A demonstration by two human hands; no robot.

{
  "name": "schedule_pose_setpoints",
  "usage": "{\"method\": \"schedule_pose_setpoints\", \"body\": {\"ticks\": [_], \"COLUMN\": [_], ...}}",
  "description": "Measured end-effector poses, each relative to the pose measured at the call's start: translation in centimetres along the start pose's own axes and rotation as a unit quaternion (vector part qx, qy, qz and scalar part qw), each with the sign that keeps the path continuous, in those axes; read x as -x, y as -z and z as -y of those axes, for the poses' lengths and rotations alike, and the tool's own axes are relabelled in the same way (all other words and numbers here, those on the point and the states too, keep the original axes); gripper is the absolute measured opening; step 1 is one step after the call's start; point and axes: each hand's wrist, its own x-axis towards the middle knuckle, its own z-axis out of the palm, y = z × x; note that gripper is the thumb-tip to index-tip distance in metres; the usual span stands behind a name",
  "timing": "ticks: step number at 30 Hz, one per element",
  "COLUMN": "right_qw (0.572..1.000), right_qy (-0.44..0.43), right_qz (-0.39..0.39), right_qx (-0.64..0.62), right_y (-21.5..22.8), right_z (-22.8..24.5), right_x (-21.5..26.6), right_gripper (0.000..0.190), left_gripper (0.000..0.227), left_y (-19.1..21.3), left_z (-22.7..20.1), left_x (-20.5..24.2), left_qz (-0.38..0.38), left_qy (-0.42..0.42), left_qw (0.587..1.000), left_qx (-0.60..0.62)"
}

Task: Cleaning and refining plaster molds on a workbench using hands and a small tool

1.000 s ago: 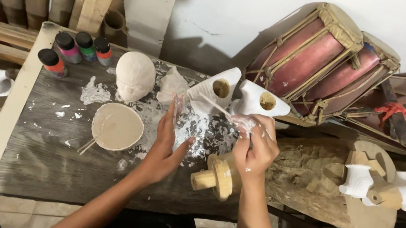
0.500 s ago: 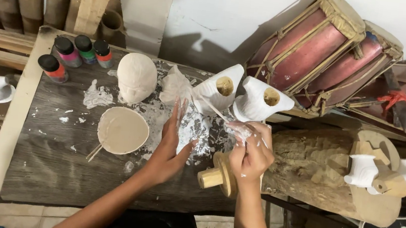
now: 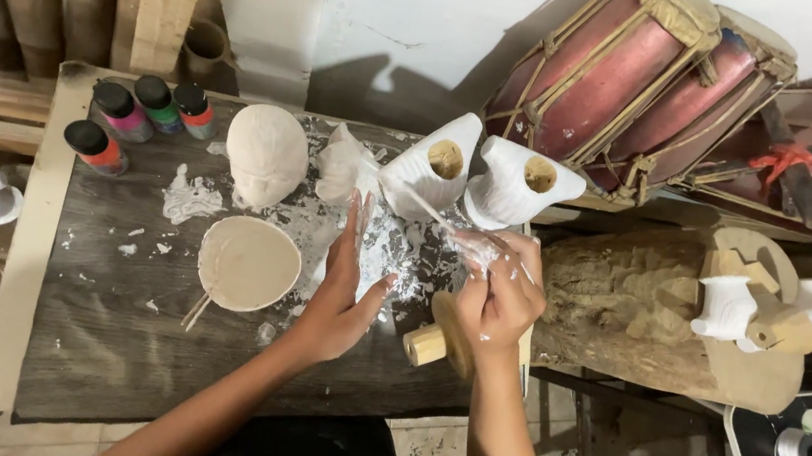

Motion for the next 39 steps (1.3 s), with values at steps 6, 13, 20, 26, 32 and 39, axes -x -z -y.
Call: {"method": "schedule_pose_setpoints", "body": {"ticks": [6,13,20,26,32,39], "right_qw": [1.000,1.000,0.999,1.000,1.000,1.000], "right_qy": [-0.013,-0.006,-0.026,0.004,0.002,-0.020], "right_qz": [-0.006,-0.022,0.001,-0.015,0.008,0.013], "right_qx": [0.015,0.015,0.022,0.005,-0.003,-0.020], "right_y": [0.0,0.4,0.8,0.9,2.0,2.9], "right_z": [-0.3,-2.5,-2.7,-4.9,-5.0,-7.0], "right_x": [1.1,1.6,2.0,1.6,1.4,3.7], "right_gripper": [0.023,0.025,0.025,0.026,0.023,0.025], "left_gripper": [0.088,0.090,0.090,0.088,0.089,0.093], "left_y": [0.6,0.3,0.1,-0.9,-1.7,-3.4], "left_z": [-1.1,-0.2,1.3,1.2,2.3,2.1], "left_x": [0.0,0.3,0.2,0.2,0.1,0.1], "left_qz": [0.005,0.010,0.004,-0.013,-0.046,-0.082], "left_qy": [0.040,0.037,0.041,0.024,0.015,0.028], "left_qw": [0.999,0.999,0.999,1.000,0.999,0.996], "left_qx": [0.007,0.015,0.015,0.004,-0.003,-0.002]}}
